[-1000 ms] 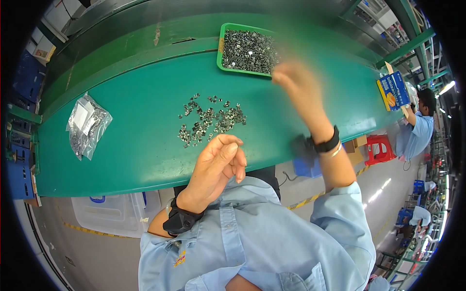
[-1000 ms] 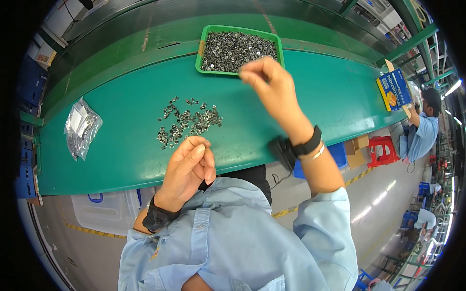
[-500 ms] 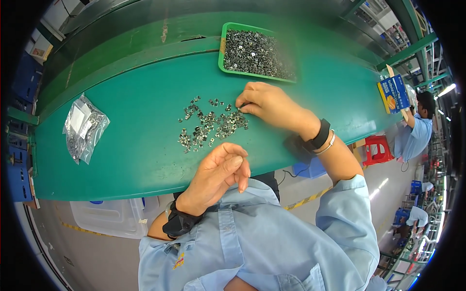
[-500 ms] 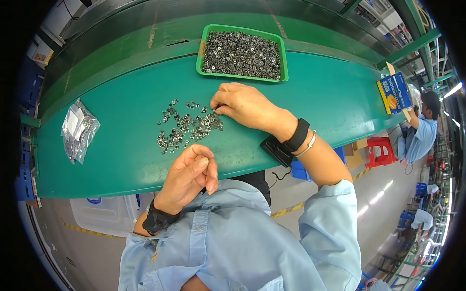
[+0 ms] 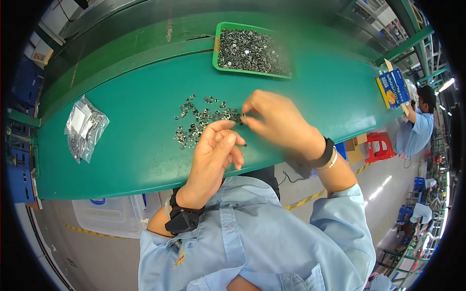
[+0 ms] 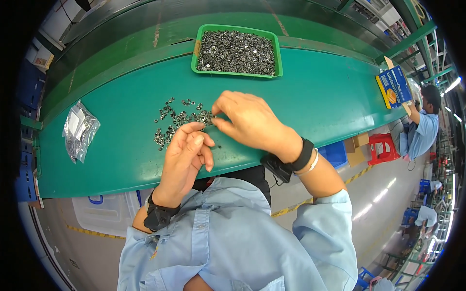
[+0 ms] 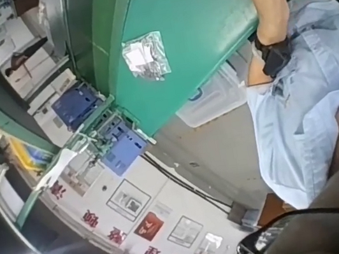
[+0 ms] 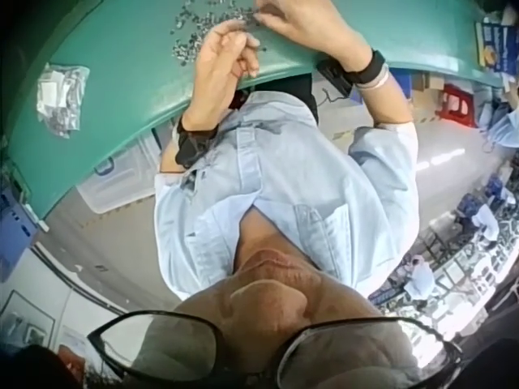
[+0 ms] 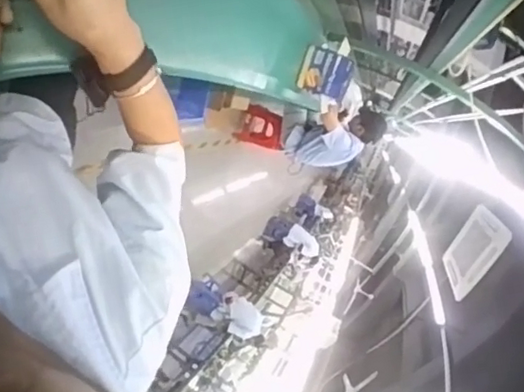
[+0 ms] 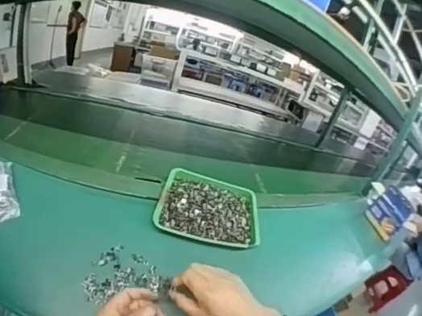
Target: The person picks up a metal clip from the table, inspects it by hand, and places it into a green tray.
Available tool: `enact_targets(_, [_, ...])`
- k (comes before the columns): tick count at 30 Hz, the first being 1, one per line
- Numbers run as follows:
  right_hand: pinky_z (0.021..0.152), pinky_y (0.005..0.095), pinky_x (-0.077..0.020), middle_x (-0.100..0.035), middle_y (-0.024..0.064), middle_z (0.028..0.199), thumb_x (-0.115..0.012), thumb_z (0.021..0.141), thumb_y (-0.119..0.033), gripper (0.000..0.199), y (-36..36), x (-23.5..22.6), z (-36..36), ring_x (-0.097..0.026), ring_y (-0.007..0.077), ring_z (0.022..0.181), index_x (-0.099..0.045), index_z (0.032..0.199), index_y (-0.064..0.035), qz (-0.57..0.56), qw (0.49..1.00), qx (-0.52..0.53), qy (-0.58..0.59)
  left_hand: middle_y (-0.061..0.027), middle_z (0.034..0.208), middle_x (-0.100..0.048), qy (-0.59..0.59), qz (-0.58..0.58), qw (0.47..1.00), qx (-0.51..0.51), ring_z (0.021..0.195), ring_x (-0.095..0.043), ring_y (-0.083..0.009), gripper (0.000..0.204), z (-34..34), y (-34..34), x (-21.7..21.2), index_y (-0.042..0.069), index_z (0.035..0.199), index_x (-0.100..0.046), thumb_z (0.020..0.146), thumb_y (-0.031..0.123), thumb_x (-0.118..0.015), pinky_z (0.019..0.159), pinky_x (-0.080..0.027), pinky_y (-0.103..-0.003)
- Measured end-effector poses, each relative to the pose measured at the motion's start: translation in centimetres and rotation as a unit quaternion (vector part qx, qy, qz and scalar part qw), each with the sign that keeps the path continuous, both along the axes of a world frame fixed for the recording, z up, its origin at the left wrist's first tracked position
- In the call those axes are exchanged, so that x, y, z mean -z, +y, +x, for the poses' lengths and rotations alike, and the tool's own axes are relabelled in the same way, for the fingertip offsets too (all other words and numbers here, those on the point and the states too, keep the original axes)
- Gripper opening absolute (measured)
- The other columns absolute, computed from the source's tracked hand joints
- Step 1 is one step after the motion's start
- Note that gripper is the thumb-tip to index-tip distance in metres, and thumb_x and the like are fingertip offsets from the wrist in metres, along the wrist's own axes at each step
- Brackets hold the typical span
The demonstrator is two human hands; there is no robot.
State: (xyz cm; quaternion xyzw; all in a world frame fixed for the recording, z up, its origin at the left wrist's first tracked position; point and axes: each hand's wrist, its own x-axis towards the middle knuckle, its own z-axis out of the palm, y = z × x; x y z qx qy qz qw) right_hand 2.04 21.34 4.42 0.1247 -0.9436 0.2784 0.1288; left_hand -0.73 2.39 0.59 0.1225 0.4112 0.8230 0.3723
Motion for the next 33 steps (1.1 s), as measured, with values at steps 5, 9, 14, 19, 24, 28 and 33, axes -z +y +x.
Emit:
enact_targets(5, [0.067, 0.0353, -0.0481, -0.059, 0.008, 0.084, -0.067, 0.075, -0.011, 0.015, 1.3, 1.1, -0.3, -0.059, 0.027, 0.077, -0.059, 0.086, -0.0056, 0.04, 0.998, 0.042, -0.012, -0.0097, 0.092, -0.056, -0.006, 0.014, 1.0, -0.005, 0.064, -0.056, -0.0139, 0.024, 0.3, -0.1, 0.5, 0.002, 0.115, -0.045, 0.096, 0.017, -0.047, 0.054, -0.046, -0.026])
enact_targets(9, [0.066, 0.0352, -0.0481, -0.06, 0.0072, 0.085, -0.068, 0.075, -0.012, 0.016, -0.1, 0.1, 1.1, -0.059, 0.027, 0.077, -0.059, 0.086, -0.0063, 0.009, 1.0, 0.011, 0.025, -0.0101, 0.092, -0.056, 0.012, -0.014, 1.0, 0.003, 0.065, -0.056, -0.0134, 0.024, 0.4, 0.1, 0.0, 0.001, 0.114, -0.046, 0.096, 0.017, -0.046, 0.053, -0.046, -0.025])
enact_targets(14, [0.065, 0.0347, -0.0479, -0.06, 0.0064, 0.084, -0.07, 0.073, -0.011, 0.02, -1.4, 0.2, 2.2, -0.06, 0.0257, 0.076, -0.058, 0.088, -0.0062, 0.015, 0.995, -0.039, 0.094, -0.0085, 0.088, -0.058, -0.003, -0.012, 0.999, 0.035, 0.063, -0.056, -0.0118, 0.022, 0.3, 0.0, -0.2, -0.001, 0.108, -0.047, 0.096, 0.018, -0.048, 0.053, -0.044, -0.024])
enact_targets(19, [0.064, 0.0337, -0.0482, -0.06, 0.0069, 0.084, -0.072, 0.071, -0.009, 0.024, -2.3, 0.2, 3.0, -0.06, 0.0245, 0.076, -0.058, 0.09, -0.0054, -0.048, 0.991, -0.048, 0.115, -0.0078, 0.08, -0.059, -0.054, 0.042, 0.995, 0.074, 0.059, -0.055, -0.012, 0.021, 0.3, -0.4, -0.2, 0.001, 0.1, -0.049, 0.097, 0.022, -0.047, 0.051, -0.043, -0.024])
enact_targets(24, [0.063, 0.0322, -0.0487, -0.061, 0.0076, 0.085, -0.071, 0.072, -0.005, 0.024, -3.7, 0.5, 3.8, -0.061, 0.0241, 0.076, -0.058, 0.092, -0.0048, -0.093, 0.987, -0.02, 0.131, -0.0072, 0.074, -0.058, -0.067, 0.064, 0.993, 0.071, 0.055, -0.054, -0.012, 0.023, 0.7, -0.7, -0.3, 0.002, 0.097, -0.049, 0.097, 0.024, -0.046, 0.049, -0.042, -0.024])
enact_targets(28, [0.062, 0.0319, -0.049, -0.062, 0.0081, 0.084, -0.071, 0.072, -0.003, 0.023, -4.4, 1.2, 4.2, -0.061, 0.0237, 0.075, -0.059, 0.092, -0.0043, -0.126, 0.982, -0.004, 0.139, -0.007, 0.073, -0.058, -0.042, 0.042, 0.997, 0.053, 0.055, -0.054, -0.0117, 0.023, 1.0, -0.9, -0.3, 0.002, 0.096, -0.049, 0.098, 0.025, -0.045, 0.049, -0.042, -0.023])
enact_targets(33, [0.061, 0.0313, -0.0488, -0.062, 0.0085, 0.083, -0.07, 0.073, -0.001, 0.02, -4.8, 1.5, 4.6, -0.061, 0.0235, 0.074, -0.059, 0.09, -0.0035, -0.116, 0.982, 0.015, 0.149, -0.007, 0.074, -0.058, -0.007, 0.016, 1.0, 0.025, 0.055, -0.054, -0.0109, 0.023, 1.6, -1.0, -0.1, 0.002, 0.094, -0.049, 0.098, 0.024, -0.044, 0.049, -0.042, -0.022])
